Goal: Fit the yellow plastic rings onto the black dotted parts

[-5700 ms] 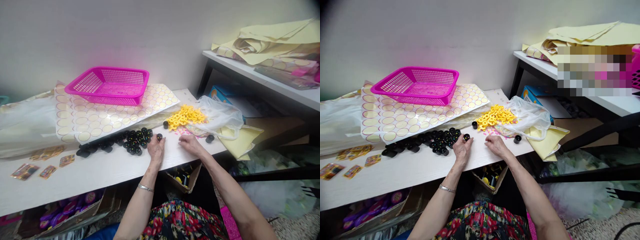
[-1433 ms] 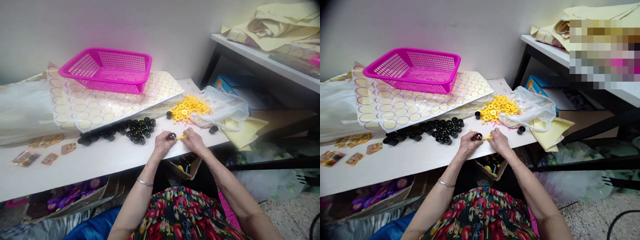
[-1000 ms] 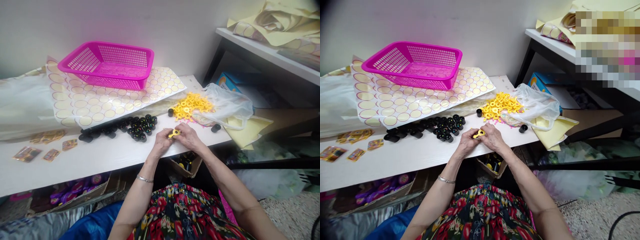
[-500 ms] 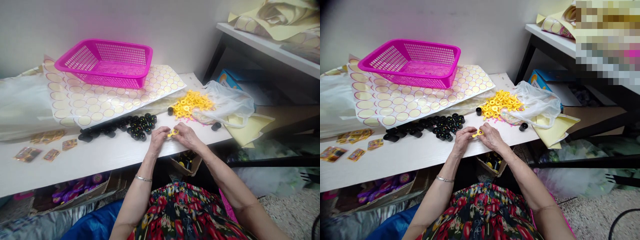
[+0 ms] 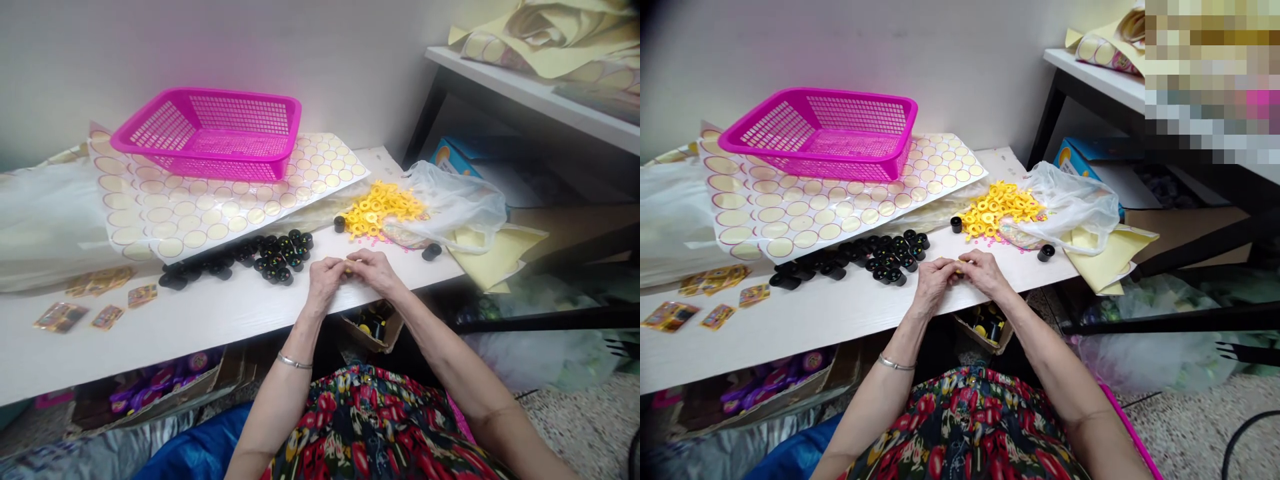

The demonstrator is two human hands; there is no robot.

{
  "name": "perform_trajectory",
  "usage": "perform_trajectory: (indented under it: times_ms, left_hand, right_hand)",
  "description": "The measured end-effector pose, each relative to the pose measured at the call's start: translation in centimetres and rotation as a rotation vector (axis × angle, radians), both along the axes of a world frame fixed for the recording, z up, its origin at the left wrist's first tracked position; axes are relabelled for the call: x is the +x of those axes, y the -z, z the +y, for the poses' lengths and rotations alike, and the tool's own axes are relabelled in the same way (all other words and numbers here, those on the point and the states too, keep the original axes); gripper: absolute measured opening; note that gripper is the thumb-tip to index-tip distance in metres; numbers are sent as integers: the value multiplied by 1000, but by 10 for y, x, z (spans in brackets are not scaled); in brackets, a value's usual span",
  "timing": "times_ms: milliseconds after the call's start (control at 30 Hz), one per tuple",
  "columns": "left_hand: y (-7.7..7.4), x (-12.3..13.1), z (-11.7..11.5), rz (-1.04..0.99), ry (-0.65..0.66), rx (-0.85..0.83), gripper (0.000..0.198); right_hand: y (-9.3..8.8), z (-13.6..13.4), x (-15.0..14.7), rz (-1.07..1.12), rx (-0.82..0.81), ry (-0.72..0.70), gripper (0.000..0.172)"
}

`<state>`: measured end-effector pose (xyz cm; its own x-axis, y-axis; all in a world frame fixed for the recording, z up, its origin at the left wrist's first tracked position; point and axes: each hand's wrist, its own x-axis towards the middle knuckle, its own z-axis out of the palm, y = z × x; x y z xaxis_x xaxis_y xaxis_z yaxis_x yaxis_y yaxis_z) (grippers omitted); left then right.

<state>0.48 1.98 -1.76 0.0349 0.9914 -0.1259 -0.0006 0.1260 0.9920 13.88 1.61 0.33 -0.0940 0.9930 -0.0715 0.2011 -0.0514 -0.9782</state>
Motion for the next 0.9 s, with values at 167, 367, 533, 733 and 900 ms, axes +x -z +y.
perform_trajectory:
  times_ms: [167,367,533,733,900]
  left_hand:
    - [1,4,-1,-17,-16,-39,29]
    - [-2,13,-6,-2,-115,-62,36]
    - [-1,19,-7,-35,-174,-86,31]
    - [1,19,-1,-44,-197,-86,25]
    - [-7,16,-2,-72,-101,-116,25]
  right_hand:
    - [8,0,-10,259,-213,189,30]
    - [11,-1,-14,344,-292,205,24]
    - [11,1,-12,371,-349,214,22]
    - [18,5,-14,352,-289,244,21]
    - [20,-1,-14,420,-283,203,31]
